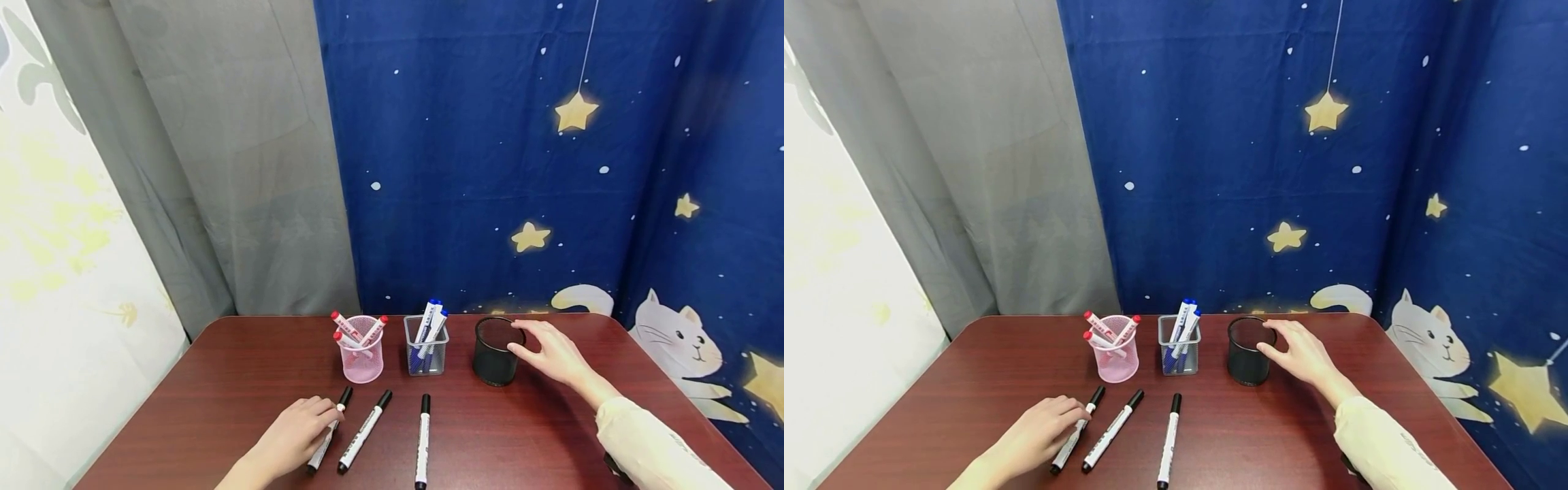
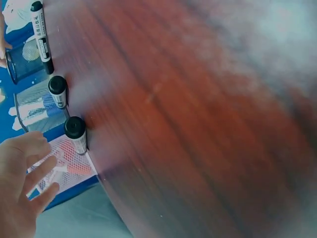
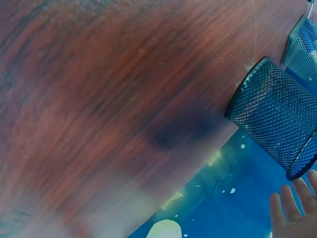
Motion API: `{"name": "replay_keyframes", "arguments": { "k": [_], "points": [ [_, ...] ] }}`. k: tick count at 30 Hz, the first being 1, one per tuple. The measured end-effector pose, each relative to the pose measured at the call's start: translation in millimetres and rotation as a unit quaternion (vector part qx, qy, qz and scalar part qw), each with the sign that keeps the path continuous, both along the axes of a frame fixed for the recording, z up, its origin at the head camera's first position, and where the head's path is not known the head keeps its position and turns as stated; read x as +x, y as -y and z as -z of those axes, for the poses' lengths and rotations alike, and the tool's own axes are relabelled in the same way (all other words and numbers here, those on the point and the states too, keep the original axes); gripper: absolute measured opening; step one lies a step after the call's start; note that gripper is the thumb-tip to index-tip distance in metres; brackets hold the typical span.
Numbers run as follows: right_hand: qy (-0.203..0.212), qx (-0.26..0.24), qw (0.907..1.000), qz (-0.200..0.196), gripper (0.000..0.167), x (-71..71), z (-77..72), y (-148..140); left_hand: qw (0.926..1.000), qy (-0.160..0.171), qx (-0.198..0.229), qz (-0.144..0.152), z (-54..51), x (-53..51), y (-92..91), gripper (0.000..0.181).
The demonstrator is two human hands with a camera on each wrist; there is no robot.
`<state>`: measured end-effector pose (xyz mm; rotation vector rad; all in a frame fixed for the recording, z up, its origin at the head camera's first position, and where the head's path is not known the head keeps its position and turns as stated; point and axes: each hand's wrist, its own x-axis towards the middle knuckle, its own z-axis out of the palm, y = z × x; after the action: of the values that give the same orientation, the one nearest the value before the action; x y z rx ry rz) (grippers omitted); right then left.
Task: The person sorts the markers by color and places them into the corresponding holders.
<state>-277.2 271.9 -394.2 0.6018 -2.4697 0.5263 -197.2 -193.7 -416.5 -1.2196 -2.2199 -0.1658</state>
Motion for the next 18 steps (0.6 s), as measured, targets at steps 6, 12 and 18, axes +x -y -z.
{"name": "replay_keyframes", "arguments": {
  "k": [6,12,18],
  "points": [
    [-0.001,-0.009,1.0,0.0,0.043,2.0,2.7,-0.5,0.9995,0.0,-0.018,-0.026,6.3,-0.8,7.4,0.028],
    [-0.007,-0.015,0.9999,-0.002,0.041,2.8,3.7,-0.3,0.9989,0.005,-0.034,-0.032,10.8,-0.1,10.9,0.03],
    [-0.008,-0.018,0.9998,-0.002,0.041,3.0,4.6,-0.6,0.9988,0.005,-0.042,-0.022,12.7,0.3,9.0,0.026]
  ]
}}
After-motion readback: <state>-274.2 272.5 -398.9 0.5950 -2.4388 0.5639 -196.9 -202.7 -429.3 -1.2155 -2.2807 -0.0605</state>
